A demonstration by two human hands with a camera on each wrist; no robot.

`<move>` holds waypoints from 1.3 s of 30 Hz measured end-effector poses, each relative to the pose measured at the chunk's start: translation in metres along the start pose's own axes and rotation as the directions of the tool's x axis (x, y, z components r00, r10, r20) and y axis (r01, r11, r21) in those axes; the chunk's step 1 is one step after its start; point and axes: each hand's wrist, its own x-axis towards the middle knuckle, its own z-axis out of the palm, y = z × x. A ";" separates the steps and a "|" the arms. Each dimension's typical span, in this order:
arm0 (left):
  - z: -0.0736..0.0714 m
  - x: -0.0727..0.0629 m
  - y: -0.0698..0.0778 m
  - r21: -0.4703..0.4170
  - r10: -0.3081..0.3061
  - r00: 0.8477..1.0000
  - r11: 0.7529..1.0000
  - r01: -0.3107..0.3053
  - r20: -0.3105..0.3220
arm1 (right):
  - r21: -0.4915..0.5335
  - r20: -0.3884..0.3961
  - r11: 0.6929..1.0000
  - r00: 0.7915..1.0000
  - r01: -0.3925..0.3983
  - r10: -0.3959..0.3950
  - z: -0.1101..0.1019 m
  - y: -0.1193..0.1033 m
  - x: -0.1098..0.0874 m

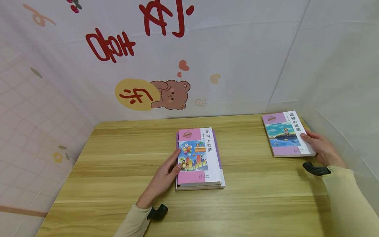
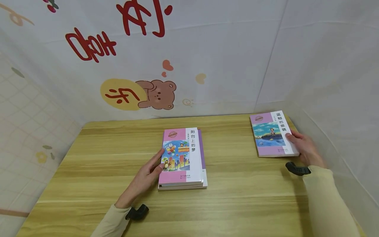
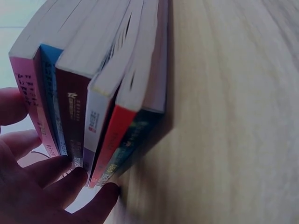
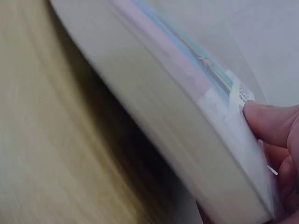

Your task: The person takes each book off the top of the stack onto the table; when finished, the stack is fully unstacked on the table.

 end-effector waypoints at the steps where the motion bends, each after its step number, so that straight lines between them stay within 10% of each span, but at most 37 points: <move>1: 0.000 0.000 0.000 -0.001 -0.002 1.000 1.000 0.002 -0.002 | -0.070 -0.009 0.997 1.000 0.012 -0.013 0.000 0.000 0.001; 11: -0.002 0.000 0.004 0.000 -0.005 1.000 1.000 0.005 -0.012 | -0.536 -0.109 0.844 0.988 0.035 -0.110 0.001 -0.005 0.000; 28: 0.001 0.002 0.000 -0.032 0.016 1.000 0.999 -0.016 -0.006 | -0.709 -0.180 0.702 0.946 0.066 -0.270 0.014 -0.010 -0.012; 39: 0.001 -0.001 0.000 -0.047 0.007 1.000 0.999 -0.008 -0.015 | -0.666 -0.095 0.674 0.860 0.319 -0.501 0.078 -0.022 -0.052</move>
